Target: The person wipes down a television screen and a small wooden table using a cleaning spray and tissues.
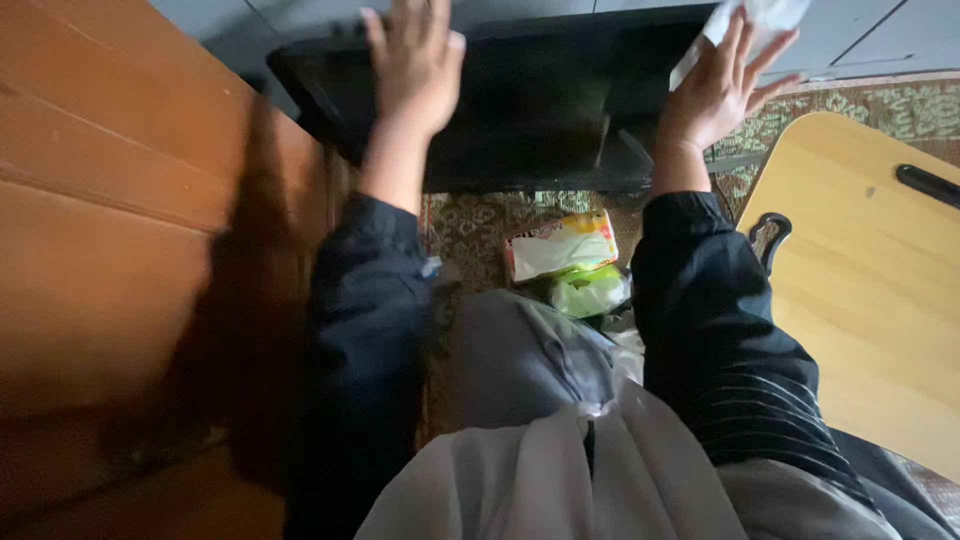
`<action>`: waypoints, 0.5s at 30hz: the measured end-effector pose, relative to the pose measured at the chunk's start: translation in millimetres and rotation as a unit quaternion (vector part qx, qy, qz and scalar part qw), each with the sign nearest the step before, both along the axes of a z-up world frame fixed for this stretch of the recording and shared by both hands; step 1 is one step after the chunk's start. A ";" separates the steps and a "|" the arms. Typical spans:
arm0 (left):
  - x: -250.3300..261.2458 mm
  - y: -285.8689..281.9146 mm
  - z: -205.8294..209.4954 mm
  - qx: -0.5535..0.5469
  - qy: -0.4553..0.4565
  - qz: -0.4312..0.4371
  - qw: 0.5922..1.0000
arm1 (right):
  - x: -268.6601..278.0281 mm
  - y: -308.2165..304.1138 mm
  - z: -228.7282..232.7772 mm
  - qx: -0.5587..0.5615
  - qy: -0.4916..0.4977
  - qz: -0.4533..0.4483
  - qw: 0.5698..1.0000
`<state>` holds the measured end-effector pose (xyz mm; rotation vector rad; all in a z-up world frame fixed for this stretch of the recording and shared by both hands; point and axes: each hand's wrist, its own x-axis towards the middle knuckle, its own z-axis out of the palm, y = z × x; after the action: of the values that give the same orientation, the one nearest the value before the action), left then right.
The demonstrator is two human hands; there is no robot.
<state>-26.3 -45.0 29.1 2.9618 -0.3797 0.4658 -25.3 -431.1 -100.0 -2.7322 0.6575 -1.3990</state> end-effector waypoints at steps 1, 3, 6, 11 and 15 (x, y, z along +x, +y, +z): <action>-7.9 -18.7 1.1 0.000 0.000 -0.008 1.000 | -5.1 7.6 -1.2 0.076 0.005 0.032 0.997; -17.2 -53.4 3.2 0.004 -0.005 -0.077 0.997 | -12.6 16.1 -8.6 0.159 0.072 0.004 0.985; -25.4 -89.8 -2.5 0.011 -0.006 -0.142 0.990 | -11.5 9.0 -49.6 -0.117 0.386 -0.138 0.905; -21.2 -102.1 -12.8 0.020 -0.021 -0.129 0.991 | 0.2 11.1 -144.7 -0.442 0.669 -0.187 0.568; -20.7 -103.1 -12.0 0.018 0.011 -0.118 0.993 | 5.4 9.3 -151.2 -0.720 0.604 -0.267 0.214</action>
<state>-46.9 -148.1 17.1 2.9005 -0.7335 0.4025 -19.9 -421.8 -251.2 0.8362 0.0888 -0.5826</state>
